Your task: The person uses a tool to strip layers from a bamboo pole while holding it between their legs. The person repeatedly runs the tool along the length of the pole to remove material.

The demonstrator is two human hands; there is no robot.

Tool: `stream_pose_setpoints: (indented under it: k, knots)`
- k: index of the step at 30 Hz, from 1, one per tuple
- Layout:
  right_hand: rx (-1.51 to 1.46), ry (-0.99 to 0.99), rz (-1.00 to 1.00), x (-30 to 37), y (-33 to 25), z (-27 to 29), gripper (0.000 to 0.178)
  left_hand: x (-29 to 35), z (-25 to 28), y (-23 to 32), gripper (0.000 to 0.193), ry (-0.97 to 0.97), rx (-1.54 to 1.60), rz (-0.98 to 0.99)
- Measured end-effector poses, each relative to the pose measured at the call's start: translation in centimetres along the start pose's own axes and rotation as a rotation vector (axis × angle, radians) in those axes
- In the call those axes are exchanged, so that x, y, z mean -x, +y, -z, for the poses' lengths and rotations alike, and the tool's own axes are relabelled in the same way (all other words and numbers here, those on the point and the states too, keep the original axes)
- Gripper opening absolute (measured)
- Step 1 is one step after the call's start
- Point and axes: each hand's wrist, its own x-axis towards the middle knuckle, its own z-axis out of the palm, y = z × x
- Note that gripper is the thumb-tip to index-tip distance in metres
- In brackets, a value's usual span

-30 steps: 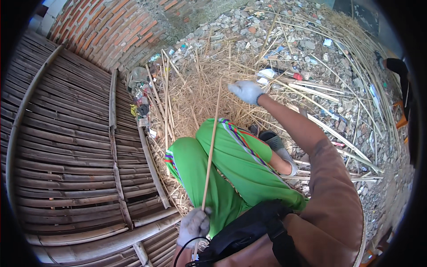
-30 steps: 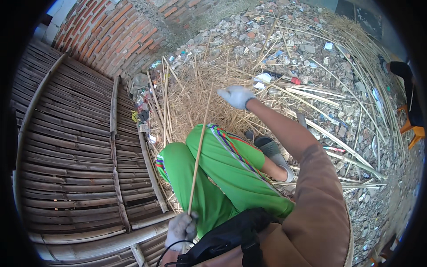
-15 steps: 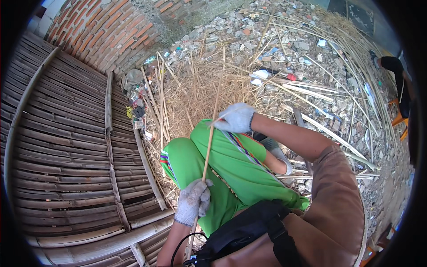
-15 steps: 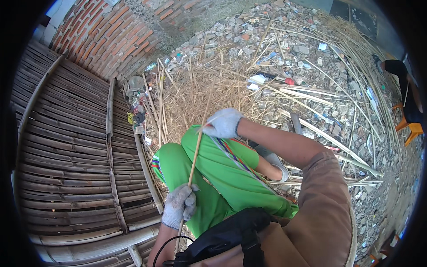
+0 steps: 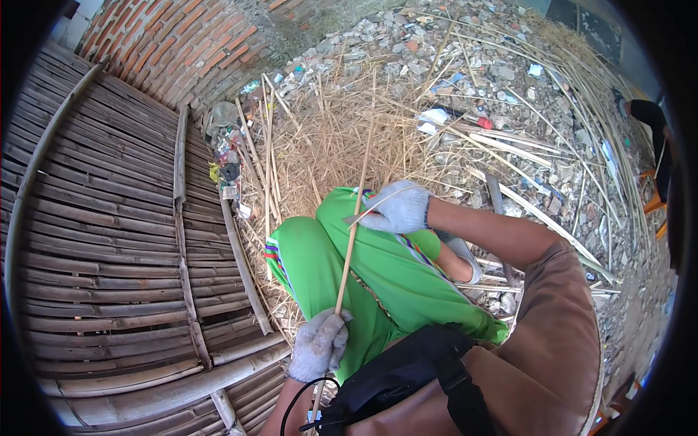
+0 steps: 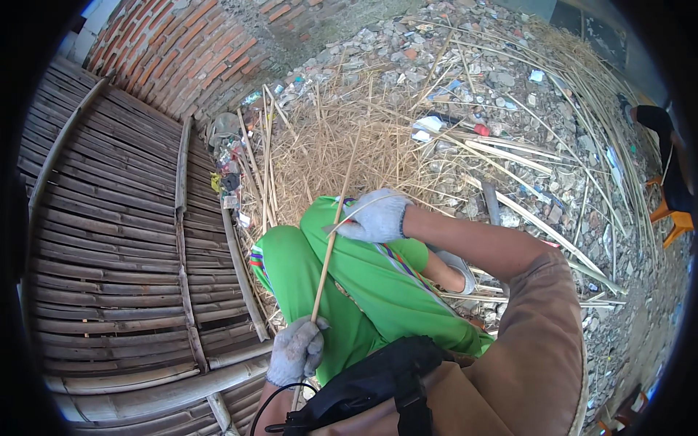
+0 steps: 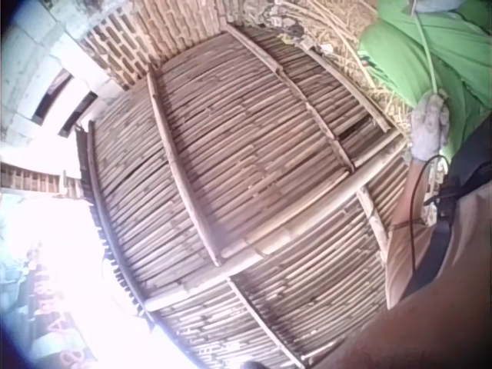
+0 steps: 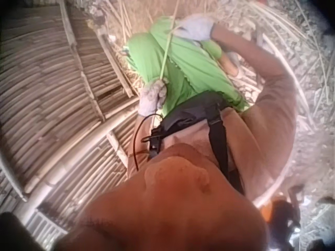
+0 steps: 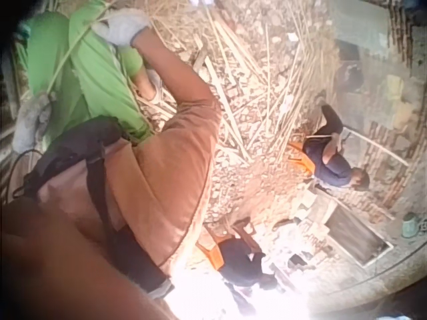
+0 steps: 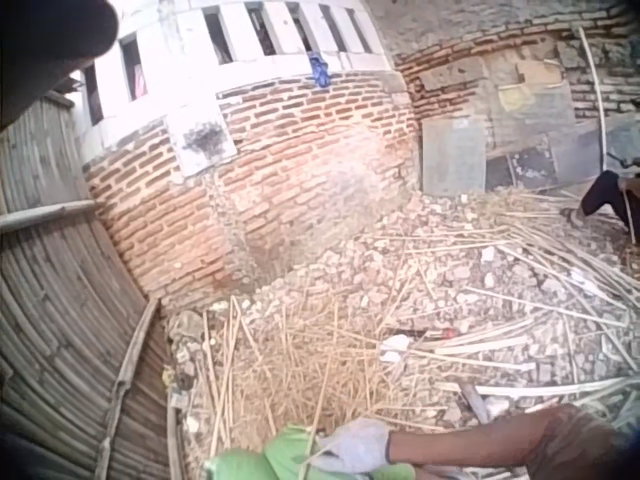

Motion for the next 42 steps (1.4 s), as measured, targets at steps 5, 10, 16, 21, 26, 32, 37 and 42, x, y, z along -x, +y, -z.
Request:
stream_pose_setpoints:
  k: [5, 10, 16, 21, 26, 32, 37, 42]
  knots:
    - [0.087, -0.024, -0.134, -1.1, 0.9, 1.5, 0.063, -0.1, 0.9, -0.9, 0.034, -0.005, -0.024, -0.049]
    - [0.082, -0.011, -0.151, -2.0, 2.6, 1.5, 0.065, 0.7, 1.1, -1.2, 0.036, 0.020, -0.061, -0.018]
    - [0.115, 0.036, -0.241, -4.4, 7.5, 2.4, 0.064, 4.5, 2.9, -3.4, 0.038, 0.054, -0.129, 0.012]
    - [0.108, 0.033, -0.225, -7.8, 11.1, 2.2, 0.063, 6.3, 4.2, -4.8, 0.036, 0.061, -0.130, -0.018]
    - [0.103, 0.073, -0.400, -9.2, 15.8, 3.2, 0.072, 6.9, 1.7, -6.6, 0.032, 0.590, 0.099, 0.018]
    - [-0.038, 0.235, -0.754, -4.7, 28.6, 2.0, 0.084, 6.7, 4.4, -5.8, 0.038, 0.193, -0.210, 0.026]
    - [-0.383, 0.327, -0.664, -4.9, 23.6, -2.3, 0.086, 3.8, 2.2, -4.3, 0.040, 0.015, 0.080, -0.063]
    - [-0.836, 0.193, -0.546, -3.4, 12.7, -0.4, 0.075, -0.8, 1.2, -1.6, 0.040, -0.047, -0.016, -0.033]
